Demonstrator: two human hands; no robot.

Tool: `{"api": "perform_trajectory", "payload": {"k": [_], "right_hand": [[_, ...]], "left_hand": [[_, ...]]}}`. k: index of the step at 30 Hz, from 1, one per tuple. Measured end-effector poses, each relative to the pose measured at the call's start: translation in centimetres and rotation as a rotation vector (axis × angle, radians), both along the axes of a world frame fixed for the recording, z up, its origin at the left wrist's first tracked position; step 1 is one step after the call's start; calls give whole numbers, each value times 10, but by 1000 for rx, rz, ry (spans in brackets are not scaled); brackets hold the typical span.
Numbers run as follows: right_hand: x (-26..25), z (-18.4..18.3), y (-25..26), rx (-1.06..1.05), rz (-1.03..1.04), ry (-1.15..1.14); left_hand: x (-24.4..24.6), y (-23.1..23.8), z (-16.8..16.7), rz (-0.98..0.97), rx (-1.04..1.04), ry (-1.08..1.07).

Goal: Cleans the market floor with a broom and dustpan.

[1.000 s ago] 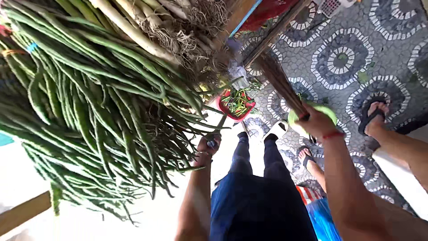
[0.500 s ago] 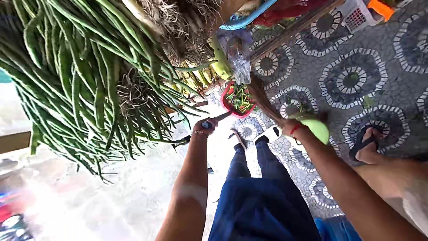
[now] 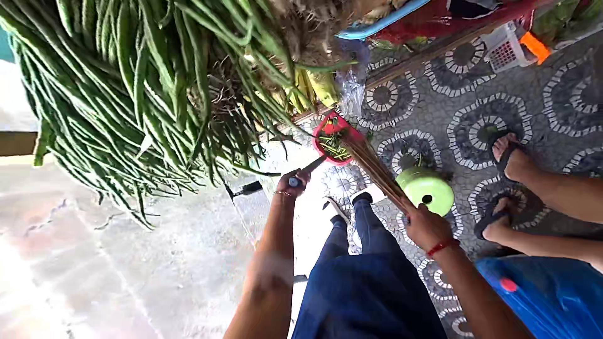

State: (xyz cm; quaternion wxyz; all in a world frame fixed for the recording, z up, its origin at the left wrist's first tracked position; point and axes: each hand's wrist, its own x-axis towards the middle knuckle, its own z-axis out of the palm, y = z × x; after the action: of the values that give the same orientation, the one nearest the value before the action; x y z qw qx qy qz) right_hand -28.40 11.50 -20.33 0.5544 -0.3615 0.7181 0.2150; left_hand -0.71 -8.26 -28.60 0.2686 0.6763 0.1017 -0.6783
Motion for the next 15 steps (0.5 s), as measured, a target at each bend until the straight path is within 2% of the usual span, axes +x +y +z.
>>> {"api": "perform_trajectory", "payload": {"k": [4, 7, 12, 15], "right_hand": [[-19, 34, 6, -43, 5, 136], [-47, 36, 10, -124, -40, 179], [-97, -17, -19, -277, -302, 238], [-99, -85, -42, -309, -529, 243]], "left_hand": [[35, 25, 0, 158, 44, 92], [65, 43, 7, 204, 73, 138], [99, 50, 19, 126, 166, 150], [105, 48, 17, 122, 192, 114]]}}
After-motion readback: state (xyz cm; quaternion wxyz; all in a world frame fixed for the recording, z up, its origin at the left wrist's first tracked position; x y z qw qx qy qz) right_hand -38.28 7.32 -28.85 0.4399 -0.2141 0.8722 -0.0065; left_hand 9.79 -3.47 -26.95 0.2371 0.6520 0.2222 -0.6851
